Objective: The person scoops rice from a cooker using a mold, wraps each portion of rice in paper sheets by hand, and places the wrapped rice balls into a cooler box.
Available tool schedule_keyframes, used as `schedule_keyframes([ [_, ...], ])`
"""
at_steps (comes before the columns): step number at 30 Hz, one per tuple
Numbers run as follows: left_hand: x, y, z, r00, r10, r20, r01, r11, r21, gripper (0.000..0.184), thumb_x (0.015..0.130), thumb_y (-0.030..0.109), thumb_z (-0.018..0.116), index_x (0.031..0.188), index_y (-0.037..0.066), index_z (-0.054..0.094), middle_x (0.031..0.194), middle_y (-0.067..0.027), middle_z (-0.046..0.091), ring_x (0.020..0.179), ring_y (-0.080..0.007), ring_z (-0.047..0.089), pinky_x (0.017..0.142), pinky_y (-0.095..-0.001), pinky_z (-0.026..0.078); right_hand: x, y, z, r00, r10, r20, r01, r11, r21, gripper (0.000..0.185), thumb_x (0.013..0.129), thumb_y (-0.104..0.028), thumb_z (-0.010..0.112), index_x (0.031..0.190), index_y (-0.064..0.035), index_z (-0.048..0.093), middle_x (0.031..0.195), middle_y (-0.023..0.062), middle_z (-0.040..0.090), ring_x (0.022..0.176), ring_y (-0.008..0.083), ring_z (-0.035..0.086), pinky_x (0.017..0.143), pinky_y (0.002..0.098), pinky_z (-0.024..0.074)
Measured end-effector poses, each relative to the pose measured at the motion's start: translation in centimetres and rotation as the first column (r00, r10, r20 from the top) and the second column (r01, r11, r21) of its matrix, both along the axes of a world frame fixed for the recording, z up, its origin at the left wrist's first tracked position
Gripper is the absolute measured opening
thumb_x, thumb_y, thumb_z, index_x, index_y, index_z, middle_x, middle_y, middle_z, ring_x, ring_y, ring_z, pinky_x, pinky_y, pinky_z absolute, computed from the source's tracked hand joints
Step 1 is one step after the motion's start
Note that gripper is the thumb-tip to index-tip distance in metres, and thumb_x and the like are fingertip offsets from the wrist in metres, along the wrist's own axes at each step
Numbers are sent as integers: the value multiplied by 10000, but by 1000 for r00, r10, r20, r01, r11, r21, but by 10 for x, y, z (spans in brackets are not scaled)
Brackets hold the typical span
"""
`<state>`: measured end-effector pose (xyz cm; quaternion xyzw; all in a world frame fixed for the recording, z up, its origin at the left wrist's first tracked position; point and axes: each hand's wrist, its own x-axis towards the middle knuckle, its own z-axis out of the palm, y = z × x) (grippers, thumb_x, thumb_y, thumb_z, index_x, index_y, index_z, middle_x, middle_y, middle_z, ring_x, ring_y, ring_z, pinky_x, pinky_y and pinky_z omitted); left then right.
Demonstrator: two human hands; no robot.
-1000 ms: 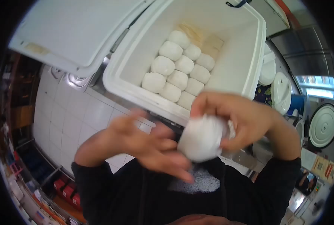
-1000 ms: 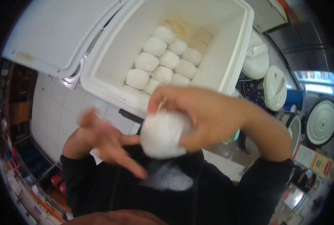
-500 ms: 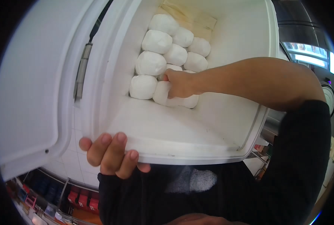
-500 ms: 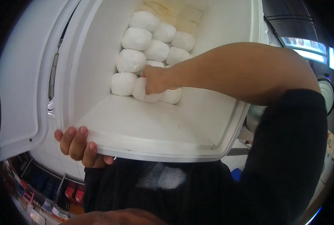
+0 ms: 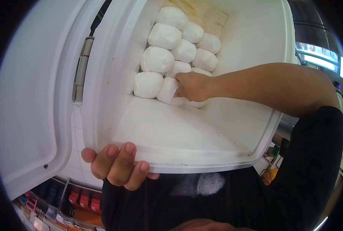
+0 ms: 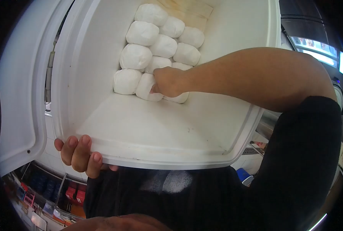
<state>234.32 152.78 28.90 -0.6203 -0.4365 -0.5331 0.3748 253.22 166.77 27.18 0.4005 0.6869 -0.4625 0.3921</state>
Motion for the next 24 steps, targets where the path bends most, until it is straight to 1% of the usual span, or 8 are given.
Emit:
schedule_keyframes([
  [8, 5, 6, -7, 998, -6, 70, 1, 997, 71, 390, 1035, 492, 232, 973, 200, 484, 895, -10, 580, 1008, -205, 551, 1122, -498, 376, -12, 6, -12, 983, 182, -26, -183, 983, -9, 710, 994, -287, 541, 1399, 94, 100, 994, 275, 633, 958, 355, 649, 824, 448, 498],
  [10, 6, 5, -8, 998, 1, 70, -4, 1000, 31, 384, 1022, 444, 252, 999, 154, 503, 921, -65, 595, 1000, -246, 555, 1082, -481, 392, -22, 4, 3, 953, 296, 65, -299, 952, 60, 689, 978, -323, 558, 1433, 83, 238, 1052, 259, 651, 987, 366, 645, 861, 464, 492],
  [12, -2, 5, -8, 999, -39, 20, 38, 999, 20, 351, 1011, 414, 275, 1039, 146, 499, 919, -79, 590, 1009, -256, 554, 1080, -487, 396, -40, 12, -59, 574, 816, -62, -746, 553, 371, 430, 961, -413, 561, 978, -28, 750, 1104, 120, 697, 1050, 346, 639, 953, 510, 466],
  [14, -4, -3, -7, 997, -72, 12, 72, 997, 0, 349, 1007, 416, 283, 1051, 142, 496, 926, -84, 593, 1020, -260, 554, 1077, -486, 399, -25, 25, 91, 829, 546, -125, -460, 791, 402, 482, 936, -394, 609, 1261, -38, 612, 1181, 179, 665, 1106, 365, 613, 943, 468, 476],
  [15, -6, -7, -6, 999, -51, -9, 51, 996, -67, 360, 1007, 421, 278, 1066, 140, 494, 940, -87, 598, 1033, -262, 556, 1075, -483, 401, 2, 23, 114, 814, 370, -449, -39, 805, 593, 428, 953, -353, 603, 1257, -53, 613, 1157, 153, 677, 1126, 307, 616, 944, 425, 481],
  [18, -7, -10, -6, 999, -31, -37, 26, 991, -131, 383, 1007, 433, 268, 1078, 134, 496, 958, -91, 609, 1046, -266, 560, 1074, -477, 404, 87, 33, 164, 417, 17, -909, 638, 707, 306, 353, 965, -208, 584, 1242, 9, 569, 1074, 128, 662, 991, 222, 635, 873, 349, 513],
  [22, -7, -9, -2, 998, -61, -7, 59, 988, -142, 440, 1032, 439, 233, 1083, 110, 520, 972, -88, 638, 1038, -275, 580, 1083, -475, 401, 284, 19, 98, 256, -83, -963, 954, -138, 266, 254, 902, -185, 646, 1047, 22, 623, 939, 142, 679, 821, 202, 659, 755, 344, 531],
  [24, 2, -12, 8, 992, -100, 71, 111, 978, -179, 491, 1053, 436, 206, 1086, 85, 546, 1034, -101, 643, 1058, -289, 586, 1083, -491, 405, 373, -15, 6, 523, -411, -747, 677, -332, 657, 246, 860, -159, 647, 1047, -2, 616, 939, 163, 686, 896, 300, 680, 821, 395, 525],
])
